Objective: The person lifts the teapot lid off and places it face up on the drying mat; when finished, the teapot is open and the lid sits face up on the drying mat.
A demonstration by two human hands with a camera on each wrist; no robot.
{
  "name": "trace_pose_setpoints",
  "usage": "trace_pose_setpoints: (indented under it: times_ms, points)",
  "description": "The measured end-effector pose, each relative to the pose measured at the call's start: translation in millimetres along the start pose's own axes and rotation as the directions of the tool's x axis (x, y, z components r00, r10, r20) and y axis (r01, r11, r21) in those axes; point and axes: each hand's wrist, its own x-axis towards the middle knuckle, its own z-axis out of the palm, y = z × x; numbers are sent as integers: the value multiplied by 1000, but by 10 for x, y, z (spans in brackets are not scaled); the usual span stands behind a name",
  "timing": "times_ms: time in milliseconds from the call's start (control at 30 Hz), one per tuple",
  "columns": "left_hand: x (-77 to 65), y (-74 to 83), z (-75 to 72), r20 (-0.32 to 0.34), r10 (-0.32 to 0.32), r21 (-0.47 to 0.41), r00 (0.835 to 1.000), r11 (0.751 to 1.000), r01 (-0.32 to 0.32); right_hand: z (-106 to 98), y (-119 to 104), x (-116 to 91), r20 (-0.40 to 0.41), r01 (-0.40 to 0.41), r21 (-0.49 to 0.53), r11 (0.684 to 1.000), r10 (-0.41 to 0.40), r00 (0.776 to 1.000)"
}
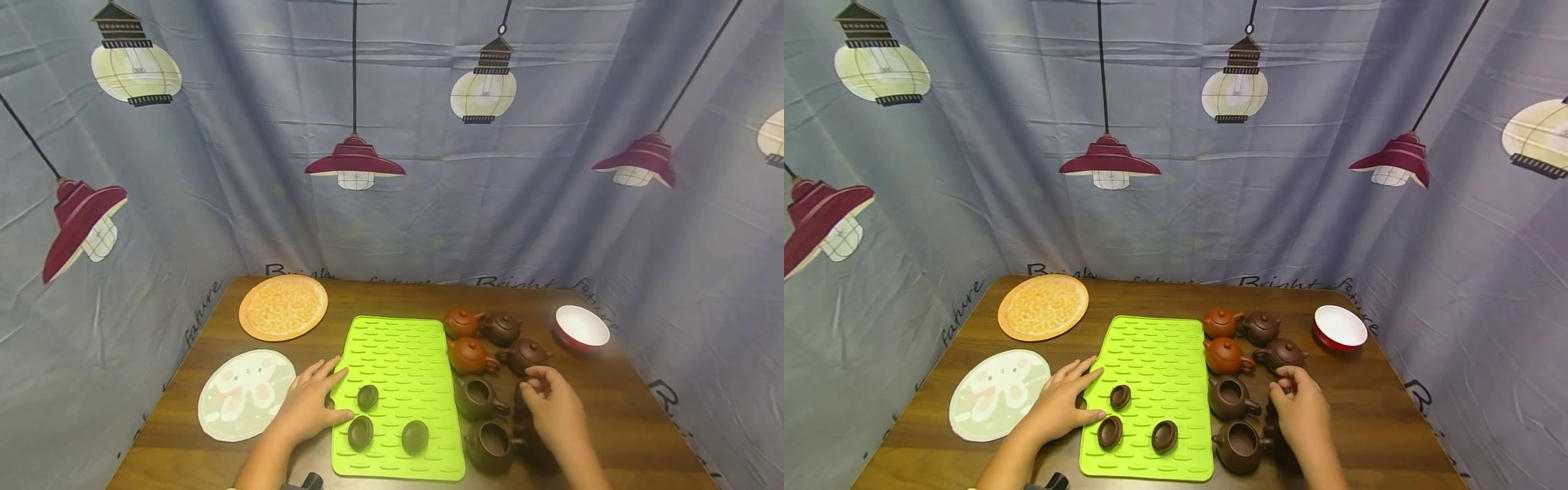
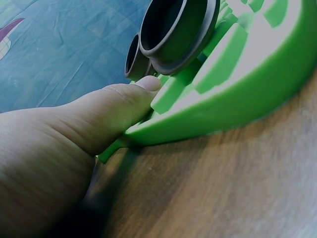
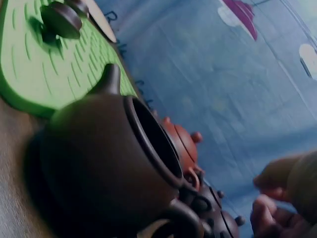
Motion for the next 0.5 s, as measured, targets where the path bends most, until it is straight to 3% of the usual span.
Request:
trace_pose_setpoints:
  times_ms: [267, 500]
  points:
    - [2, -9, 15, 2, 0, 7, 1000, 1000, 0, -87, 177, 36, 50, -92, -15, 996, 93, 994]
    - [-10, 13, 6, -5, 0, 8, 1000, 1000, 0, -72, 227, 67, 57, -71, -68, 995, 75, 996]
